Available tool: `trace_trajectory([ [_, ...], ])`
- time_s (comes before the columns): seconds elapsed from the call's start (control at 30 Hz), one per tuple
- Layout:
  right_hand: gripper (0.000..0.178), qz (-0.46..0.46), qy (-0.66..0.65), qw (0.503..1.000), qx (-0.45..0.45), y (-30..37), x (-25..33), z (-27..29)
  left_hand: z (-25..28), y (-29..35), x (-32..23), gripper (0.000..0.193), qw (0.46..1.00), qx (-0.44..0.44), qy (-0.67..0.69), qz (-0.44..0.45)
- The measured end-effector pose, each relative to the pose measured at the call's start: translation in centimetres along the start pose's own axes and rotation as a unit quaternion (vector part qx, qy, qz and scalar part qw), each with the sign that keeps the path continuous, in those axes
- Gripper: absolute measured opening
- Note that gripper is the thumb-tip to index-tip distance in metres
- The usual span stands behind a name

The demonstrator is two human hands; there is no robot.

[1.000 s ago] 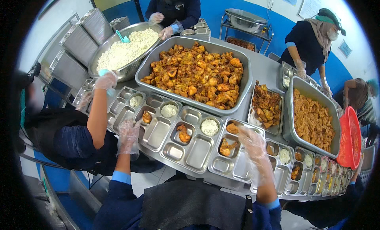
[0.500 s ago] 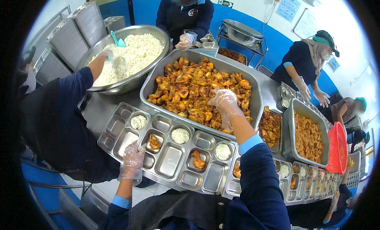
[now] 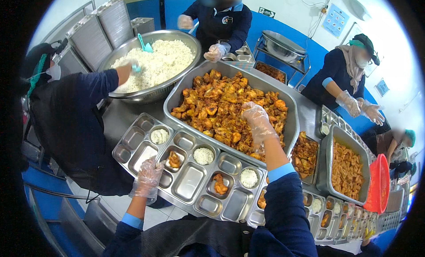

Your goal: The person assembles meal trays by placing sliced cucumbers, bananas, and cooked chicken pieces into compartmentalized metal trays. The person repeatedly picks items from large containers and arranges them into individual tray sections.

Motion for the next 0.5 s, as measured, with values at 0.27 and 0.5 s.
trace_trajectory([
  [0.27,0.033,0.067,-0.104,0.992,0.031,1.3,2.5,1.2,0.0,0.8,-0.4,0.053,1.000,-0.017,-0.001,0.007],
  [0.5,0.035,-0.029,-0.148,0.979,0.136,3.7,10.3,-8.7,-0.4,1.9,0.7,0.064,1.000,-0.016,-0.012,-0.004],
])
Point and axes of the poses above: each hand's wrist, its own y-axis away from the middle knuckle, its own z-axis out of the back of the hand, x = y × z, the point moved 7 cm from there along -y, towards the middle knuckle, and after that the axes turned 9 degrees about y, right-handed, at the moved point
